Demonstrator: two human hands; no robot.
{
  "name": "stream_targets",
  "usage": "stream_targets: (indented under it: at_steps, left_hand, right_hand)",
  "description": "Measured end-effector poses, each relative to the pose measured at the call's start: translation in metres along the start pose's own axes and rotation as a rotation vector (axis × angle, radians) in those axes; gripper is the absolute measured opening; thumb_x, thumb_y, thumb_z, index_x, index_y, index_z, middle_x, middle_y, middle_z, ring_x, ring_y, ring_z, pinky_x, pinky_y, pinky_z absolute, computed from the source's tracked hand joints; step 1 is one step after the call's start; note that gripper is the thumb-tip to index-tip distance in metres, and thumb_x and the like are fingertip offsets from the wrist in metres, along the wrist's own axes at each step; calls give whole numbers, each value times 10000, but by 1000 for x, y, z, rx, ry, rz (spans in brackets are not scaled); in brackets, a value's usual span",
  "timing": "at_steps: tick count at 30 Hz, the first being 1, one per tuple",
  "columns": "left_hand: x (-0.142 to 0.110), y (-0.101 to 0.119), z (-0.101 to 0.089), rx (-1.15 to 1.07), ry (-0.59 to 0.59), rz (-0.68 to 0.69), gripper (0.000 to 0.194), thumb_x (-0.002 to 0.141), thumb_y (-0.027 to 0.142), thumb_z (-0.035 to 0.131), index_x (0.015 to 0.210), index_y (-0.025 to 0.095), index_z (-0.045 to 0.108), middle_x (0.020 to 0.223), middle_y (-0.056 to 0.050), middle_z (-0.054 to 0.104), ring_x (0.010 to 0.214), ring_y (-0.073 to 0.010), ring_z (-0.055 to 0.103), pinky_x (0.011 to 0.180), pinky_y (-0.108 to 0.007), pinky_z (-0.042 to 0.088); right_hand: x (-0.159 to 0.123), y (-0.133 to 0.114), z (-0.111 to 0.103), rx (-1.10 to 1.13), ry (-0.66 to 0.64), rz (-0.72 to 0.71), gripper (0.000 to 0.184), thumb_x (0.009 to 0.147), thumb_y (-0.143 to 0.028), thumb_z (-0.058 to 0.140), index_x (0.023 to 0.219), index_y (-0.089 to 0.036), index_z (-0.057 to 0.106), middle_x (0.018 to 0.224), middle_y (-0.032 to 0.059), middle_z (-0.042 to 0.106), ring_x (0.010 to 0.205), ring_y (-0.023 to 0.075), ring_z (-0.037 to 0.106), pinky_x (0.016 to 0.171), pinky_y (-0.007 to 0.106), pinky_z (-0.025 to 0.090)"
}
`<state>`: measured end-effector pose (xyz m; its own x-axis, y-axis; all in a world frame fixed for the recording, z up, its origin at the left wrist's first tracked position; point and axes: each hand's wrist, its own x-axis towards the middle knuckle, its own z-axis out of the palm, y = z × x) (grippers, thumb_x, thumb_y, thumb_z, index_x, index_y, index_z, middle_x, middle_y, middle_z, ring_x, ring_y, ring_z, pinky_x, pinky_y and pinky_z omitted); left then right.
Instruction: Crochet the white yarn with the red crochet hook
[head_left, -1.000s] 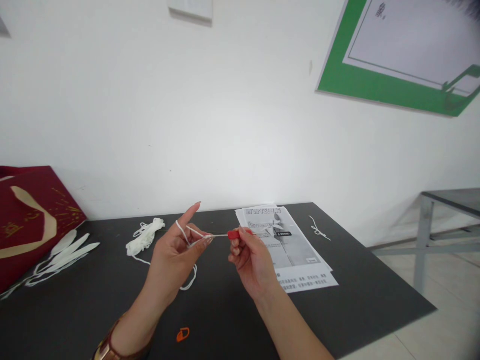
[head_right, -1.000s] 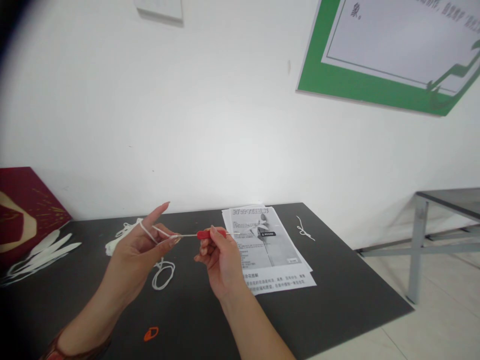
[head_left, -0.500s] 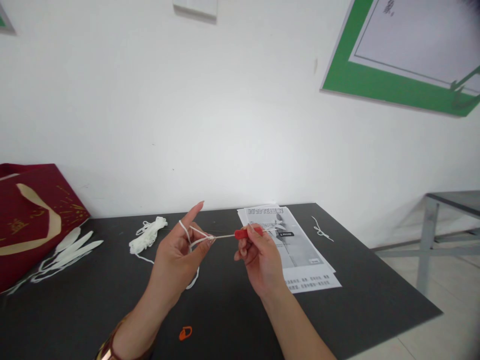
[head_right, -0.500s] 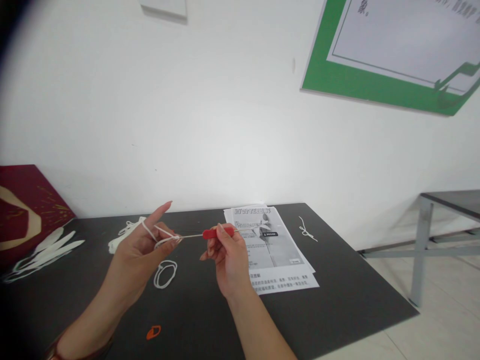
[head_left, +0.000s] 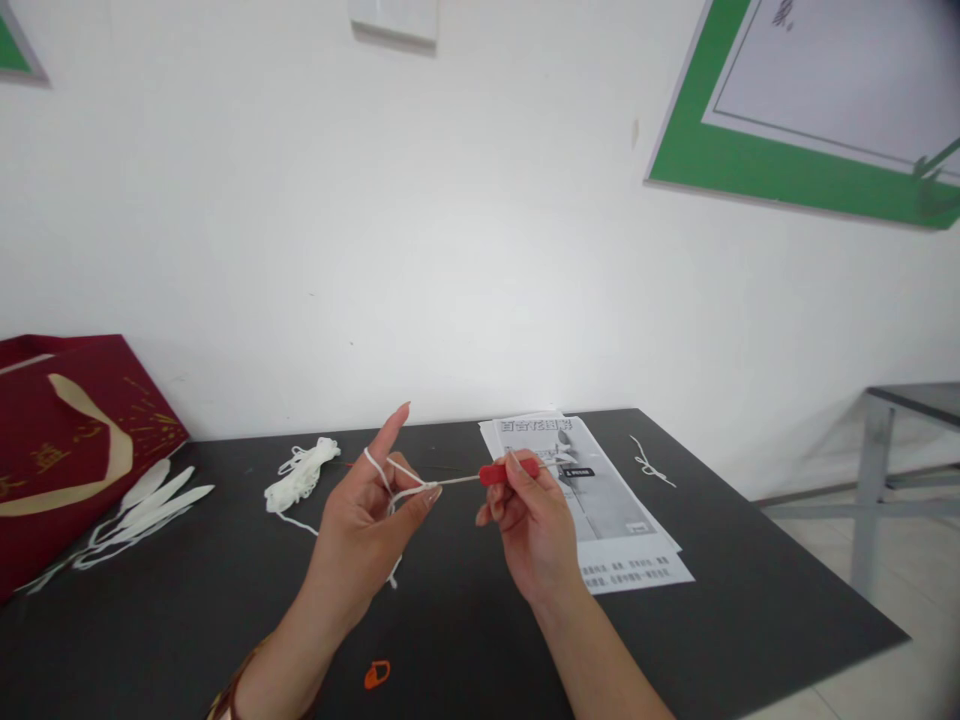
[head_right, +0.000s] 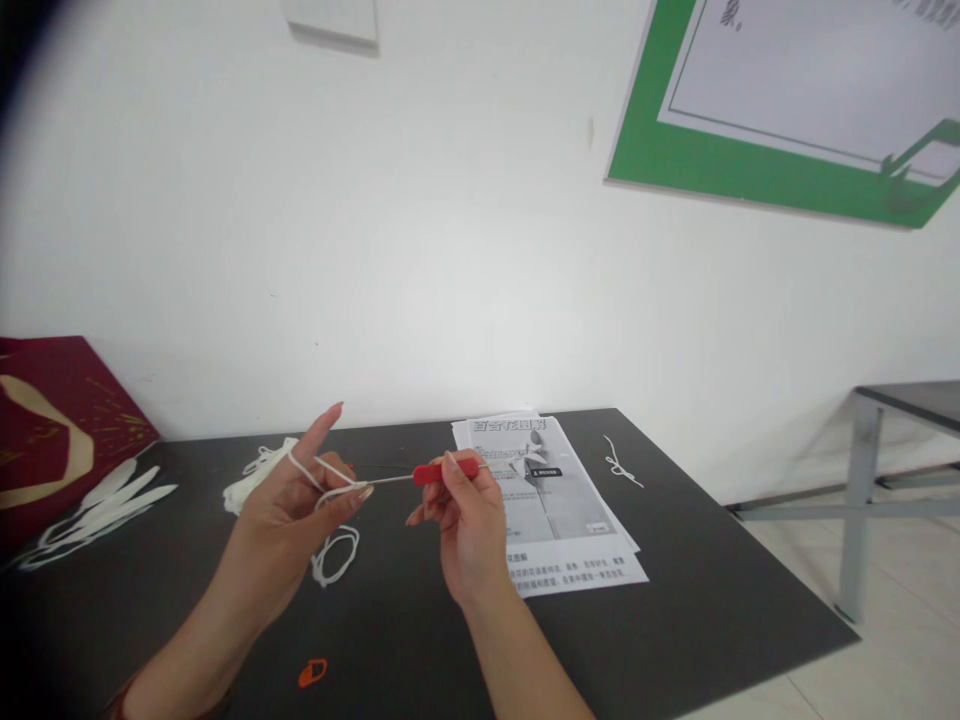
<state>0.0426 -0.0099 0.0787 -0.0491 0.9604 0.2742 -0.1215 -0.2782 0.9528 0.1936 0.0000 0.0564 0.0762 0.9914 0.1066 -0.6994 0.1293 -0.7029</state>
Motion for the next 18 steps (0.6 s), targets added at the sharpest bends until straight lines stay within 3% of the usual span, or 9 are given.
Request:
stream_targets:
  at_steps: [8, 18]
  left_hand:
    - [1, 3, -2, -42, -54, -43, 791, 718, 193, 690, 1406, 301, 314, 670, 49, 488, 634, -109, 432, 575, -206, 381]
    - [2, -2, -2, 21, -46, 42, 783, 696, 174, 691, 1392, 279, 348, 670, 54, 498, 599, -101, 438, 554, -202, 387]
  right_hand:
    - [0, -1, -1, -3, -36, -7, 120, 795, -261, 642, 744, -161, 599, 557, -25, 601, 438, 76, 478, 418, 206, 522]
    - [-2, -3, -2, -93, -75, -120, 123, 838, -249, 594, 747, -172, 562, 564, -42, 557, 451, 79, 491, 433, 215, 503]
